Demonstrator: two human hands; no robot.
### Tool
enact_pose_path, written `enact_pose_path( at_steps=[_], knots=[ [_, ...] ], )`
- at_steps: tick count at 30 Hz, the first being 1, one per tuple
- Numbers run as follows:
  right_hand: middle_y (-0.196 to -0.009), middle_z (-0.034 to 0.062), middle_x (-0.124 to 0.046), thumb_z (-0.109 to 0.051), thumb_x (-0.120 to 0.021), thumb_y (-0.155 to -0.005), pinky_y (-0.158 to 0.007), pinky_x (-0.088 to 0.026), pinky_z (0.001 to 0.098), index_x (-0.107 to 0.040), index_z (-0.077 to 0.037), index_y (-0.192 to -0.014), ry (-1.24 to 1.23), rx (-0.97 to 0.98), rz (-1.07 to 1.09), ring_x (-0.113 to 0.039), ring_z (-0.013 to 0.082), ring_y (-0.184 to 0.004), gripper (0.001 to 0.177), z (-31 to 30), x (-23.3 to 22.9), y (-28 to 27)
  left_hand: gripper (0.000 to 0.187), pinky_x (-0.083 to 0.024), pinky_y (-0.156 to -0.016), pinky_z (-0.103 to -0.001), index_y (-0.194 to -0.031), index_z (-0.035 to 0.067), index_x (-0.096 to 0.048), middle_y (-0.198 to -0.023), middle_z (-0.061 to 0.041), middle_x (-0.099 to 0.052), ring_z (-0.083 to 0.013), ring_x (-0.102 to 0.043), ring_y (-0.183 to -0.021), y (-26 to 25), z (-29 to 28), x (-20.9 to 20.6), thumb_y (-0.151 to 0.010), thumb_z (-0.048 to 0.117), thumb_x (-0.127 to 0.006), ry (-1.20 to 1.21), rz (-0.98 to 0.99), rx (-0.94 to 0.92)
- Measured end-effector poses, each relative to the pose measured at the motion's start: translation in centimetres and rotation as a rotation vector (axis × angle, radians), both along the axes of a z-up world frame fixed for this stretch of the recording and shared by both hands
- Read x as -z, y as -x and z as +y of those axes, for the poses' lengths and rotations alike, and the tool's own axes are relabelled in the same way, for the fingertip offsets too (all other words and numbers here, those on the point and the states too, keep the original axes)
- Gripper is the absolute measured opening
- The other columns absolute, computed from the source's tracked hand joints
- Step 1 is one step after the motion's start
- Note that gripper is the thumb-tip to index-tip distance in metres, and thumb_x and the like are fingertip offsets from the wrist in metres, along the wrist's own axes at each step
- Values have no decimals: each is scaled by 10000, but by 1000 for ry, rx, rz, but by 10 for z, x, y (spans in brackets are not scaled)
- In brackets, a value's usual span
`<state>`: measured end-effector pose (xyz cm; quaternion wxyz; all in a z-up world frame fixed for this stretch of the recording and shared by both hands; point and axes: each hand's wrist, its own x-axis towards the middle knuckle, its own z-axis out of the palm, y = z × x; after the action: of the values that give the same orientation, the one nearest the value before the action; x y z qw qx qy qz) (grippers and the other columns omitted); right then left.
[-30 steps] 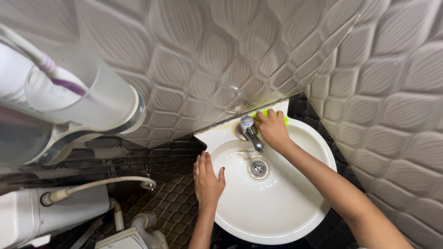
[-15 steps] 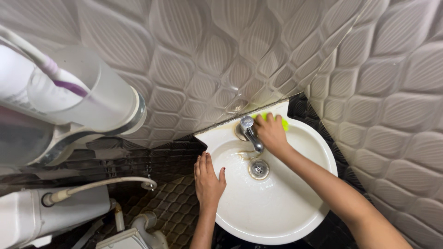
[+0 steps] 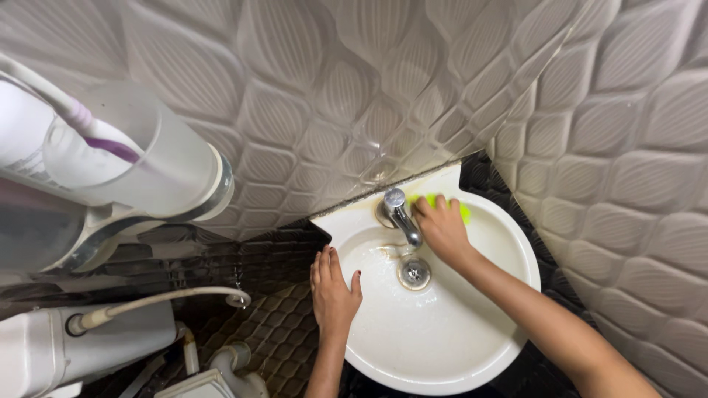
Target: The person cleans a bathroom sink using a yellow sponge, scrubbing the basin and around the faucet before rinsing their hands under the water.
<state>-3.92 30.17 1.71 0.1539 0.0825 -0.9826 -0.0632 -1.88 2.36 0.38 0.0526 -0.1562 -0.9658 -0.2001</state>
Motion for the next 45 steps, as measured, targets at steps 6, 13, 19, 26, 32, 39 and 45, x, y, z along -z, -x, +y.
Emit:
enact_pose_path(
  at_steps=[6,13,19,26,32,39,45],
  knots=[
    [-1087,6,-604,-170,-586,-871,-796,-424,465,-748,-152,-1133,33,4,23,-559,281,-983,309,4,1,23,689,-294,-1190,-501,-1436,-47,-454,-1517,-210,-431,-362,-393,-1427,2,0,3,-909,343,-664,24,15,-1],
    [-1099,36,-606,-195,-612,-830,-847,-434,492,-776,-147,-918,-47,-23,-5,-553,300,-1028,193,-4,2,5,693,-304,-1195,-491,-1431,-66,-454,-1513,-204,-449,-375,-394,-1429,6,3,0,-912,340,-667,7,50,11],
    [-1114,60,-601,-189,-628,-806,-847,-427,490,-773,-130,-888,18,-23,-76,-547,318,-1032,176,-3,-2,28,684,-311,-1209,-489,-1432,-57,-463,-1515,-210,-456,-370,-400,-1434,3,3,-2,-913,340,-665,-2,59,24],
    [-1085,31,-599,-156,-608,-822,-799,-421,472,-761,-106,-1007,52,-8,-72,-546,294,-997,245,-5,-2,12,700,-311,-1180,-500,-1430,-63,-457,-1507,-214,-450,-384,-398,-1418,2,2,0,-895,325,-689,-9,56,13],
    [-1085,42,-593,-109,-634,-796,-744,-421,435,-684,-94,-1315,101,35,-33,-554,290,-967,522,-6,5,-43,713,-312,-1187,-491,-1440,-48,-450,-1520,-202,-445,-375,-396,-1423,2,4,-3,-887,342,-678,6,47,10],
    [-1262,145,-572,43,-724,-658,-943,-474,431,-638,-197,-1367,732,165,-250,-562,356,-1119,753,23,-8,-74,715,-295,-1195,-492,-1442,-52,-440,-1524,-206,-431,-363,-392,-1431,4,3,3,-899,357,-664,66,36,11],
    [-1263,214,-546,40,-662,-809,-1030,-456,428,-681,-161,-1331,1002,98,-8,-552,374,-1192,559,49,-21,-44,723,-296,-1192,-489,-1451,-57,-433,-1527,-204,-425,-364,-392,-1425,4,3,2,-903,359,-656,67,24,10]
  ],
)
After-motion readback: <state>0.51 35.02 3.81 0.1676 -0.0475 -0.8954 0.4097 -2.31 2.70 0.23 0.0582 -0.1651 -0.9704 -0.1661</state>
